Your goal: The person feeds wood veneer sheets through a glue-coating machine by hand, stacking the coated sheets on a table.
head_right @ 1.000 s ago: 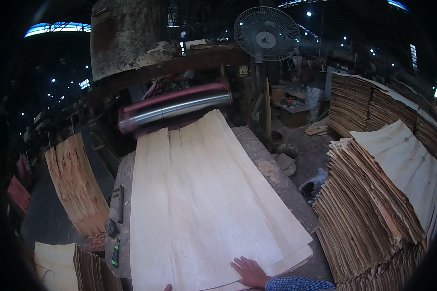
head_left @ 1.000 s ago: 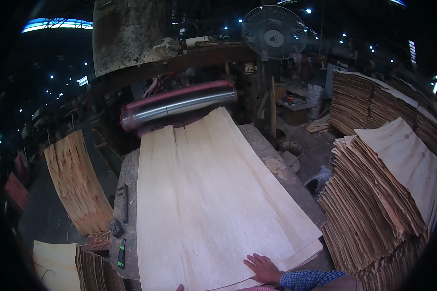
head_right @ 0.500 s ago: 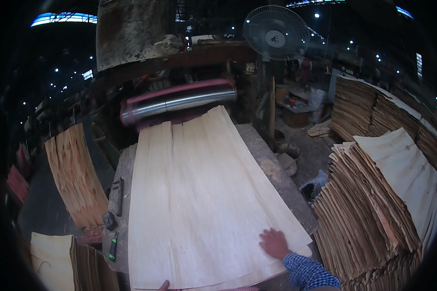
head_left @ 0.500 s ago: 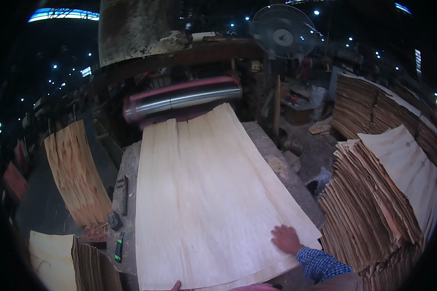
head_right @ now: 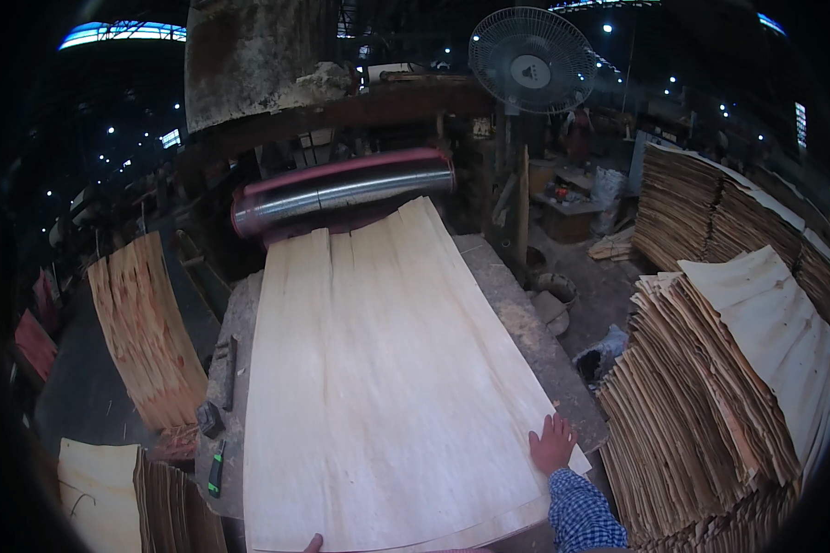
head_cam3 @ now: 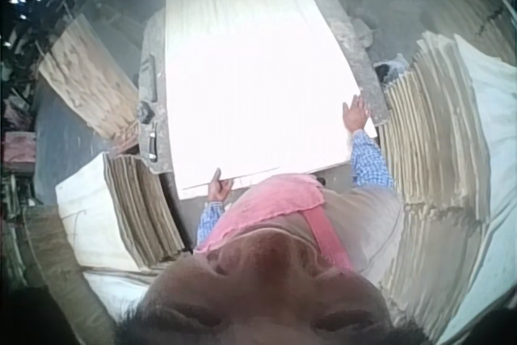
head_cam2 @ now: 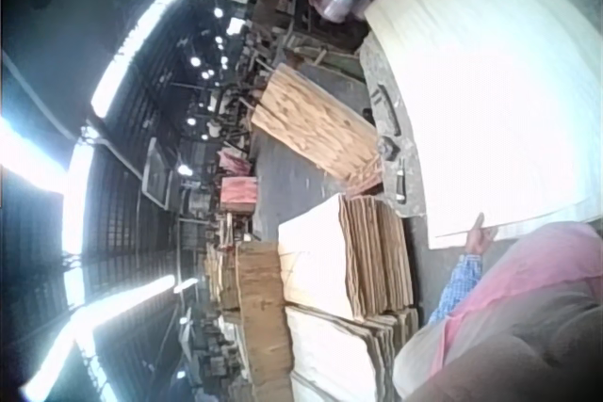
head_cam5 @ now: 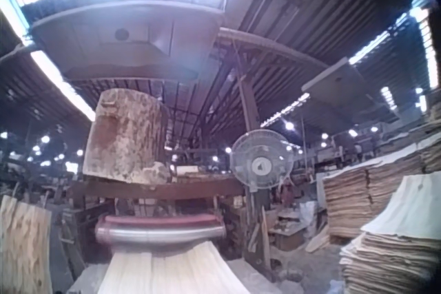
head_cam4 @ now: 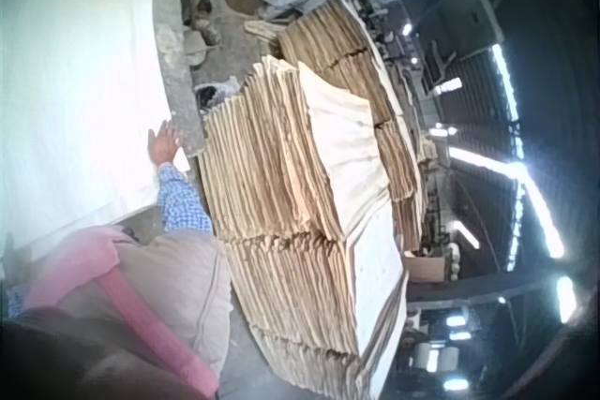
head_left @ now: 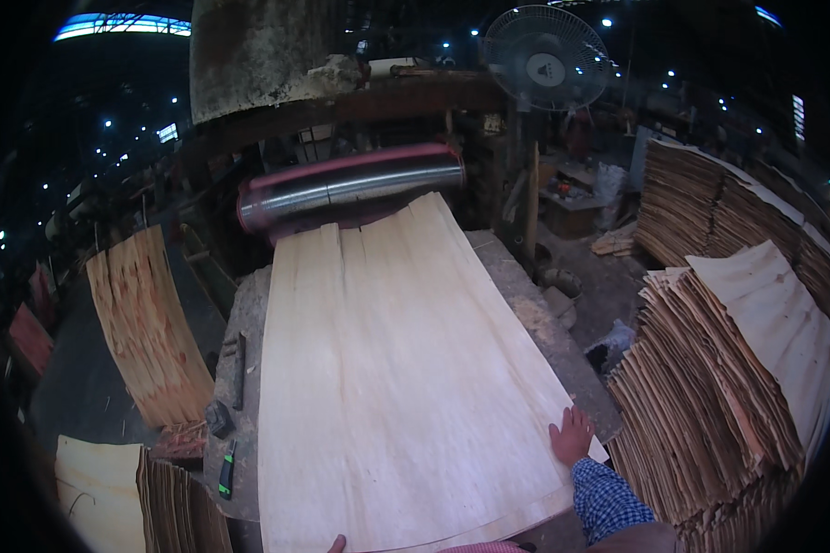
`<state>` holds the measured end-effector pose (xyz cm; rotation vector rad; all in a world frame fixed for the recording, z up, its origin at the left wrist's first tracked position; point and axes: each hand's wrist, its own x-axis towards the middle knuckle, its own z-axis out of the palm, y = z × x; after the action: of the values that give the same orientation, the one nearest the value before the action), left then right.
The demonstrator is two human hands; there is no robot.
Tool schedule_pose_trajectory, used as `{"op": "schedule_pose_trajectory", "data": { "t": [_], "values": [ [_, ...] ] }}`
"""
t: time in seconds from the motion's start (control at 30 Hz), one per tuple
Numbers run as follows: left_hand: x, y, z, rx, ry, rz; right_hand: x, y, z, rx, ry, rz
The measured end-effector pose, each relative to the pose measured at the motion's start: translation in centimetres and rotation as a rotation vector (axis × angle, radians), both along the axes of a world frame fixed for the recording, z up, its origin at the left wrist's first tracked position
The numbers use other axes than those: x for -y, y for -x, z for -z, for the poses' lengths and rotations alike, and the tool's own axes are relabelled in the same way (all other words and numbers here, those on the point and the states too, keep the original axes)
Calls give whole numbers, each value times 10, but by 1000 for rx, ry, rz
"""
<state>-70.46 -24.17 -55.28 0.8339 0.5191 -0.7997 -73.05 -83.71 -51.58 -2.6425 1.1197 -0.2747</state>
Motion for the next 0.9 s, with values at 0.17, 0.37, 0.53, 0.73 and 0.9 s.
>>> {"op": "schedule_pose_trajectory", "data": {
  "t": [0.17,0.37,0.53,0.73,0.9],
  "values": [
    [24,31,-83,310,-536,516,-1,-3,5,0,26,-9],
    [50,-33,-183,607,-614,-176,1,1,14,9,71,-21],
    [89,-90,-271,913,-274,-523,1,-2,9,9,90,-31],
    [157,-82,-374,1407,163,-78,2,-3,16,6,129,-26],
    [211,-62,-425,1508,396,213,3,2,14,-1,120,-10]
  ]
}}
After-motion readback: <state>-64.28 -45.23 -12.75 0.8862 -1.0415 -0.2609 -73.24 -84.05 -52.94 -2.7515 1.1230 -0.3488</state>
